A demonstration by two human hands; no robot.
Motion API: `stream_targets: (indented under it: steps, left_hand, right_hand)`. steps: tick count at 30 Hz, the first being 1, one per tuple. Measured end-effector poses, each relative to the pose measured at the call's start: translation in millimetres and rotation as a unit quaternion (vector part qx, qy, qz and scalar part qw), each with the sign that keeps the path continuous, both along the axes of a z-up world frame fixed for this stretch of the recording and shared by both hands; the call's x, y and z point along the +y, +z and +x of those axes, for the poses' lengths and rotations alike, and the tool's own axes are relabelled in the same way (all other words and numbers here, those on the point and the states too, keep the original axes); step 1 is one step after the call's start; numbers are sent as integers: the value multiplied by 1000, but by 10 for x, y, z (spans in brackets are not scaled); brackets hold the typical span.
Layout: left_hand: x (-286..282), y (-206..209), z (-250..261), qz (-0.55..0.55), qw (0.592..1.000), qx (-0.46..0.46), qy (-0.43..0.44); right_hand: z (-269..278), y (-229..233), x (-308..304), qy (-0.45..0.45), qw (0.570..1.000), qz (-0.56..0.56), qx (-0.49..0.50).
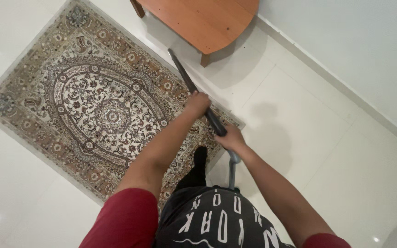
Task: The person vacuums the tiled floor along the walls and the edge of a rug using a vacuum cleaner wand attachment.
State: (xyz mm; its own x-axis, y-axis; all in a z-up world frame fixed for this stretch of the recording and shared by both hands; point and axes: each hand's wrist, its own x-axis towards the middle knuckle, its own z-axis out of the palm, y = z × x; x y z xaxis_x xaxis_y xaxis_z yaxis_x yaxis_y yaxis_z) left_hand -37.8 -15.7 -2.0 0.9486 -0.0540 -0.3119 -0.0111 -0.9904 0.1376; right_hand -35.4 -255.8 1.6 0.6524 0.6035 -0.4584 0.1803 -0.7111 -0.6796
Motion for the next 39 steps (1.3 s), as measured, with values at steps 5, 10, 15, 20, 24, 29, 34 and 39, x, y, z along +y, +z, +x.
stream_targets:
  steps: [5,10,15,20,24,29,34,39]
  left_hand:
    - [-806,322,-346,-40,998,28,34]
    - [-637,390,-248,-36,997,27,55]
    - [-3,229,78,41,991,115,62]
    - [-24,78,44,23,998,4,53]
    - [-733,111,-225,-35,997,-36,58]
    - [-1891,128,-576,-61,997,6,36]
    - [-2996,356,-957,-87,995,38,-17]
    - [-3873,720,-1161,-98,976,162,-106]
  right_hand:
    - [-251,416,-745,-5,998,-13,59]
    - [-116,404,-506,32,998,-45,39]
    - [244,125,148,46,997,-40,42]
    - [314,294,37,43,998,-30,34]
    - [70,321,-634,55,997,-55,13]
    - [-447,362,-1804,-4,997,-55,46]
    - [-1041,650,-2843,-99,989,-72,87]
    - [-1595,881,-3681,-145,973,-142,112]
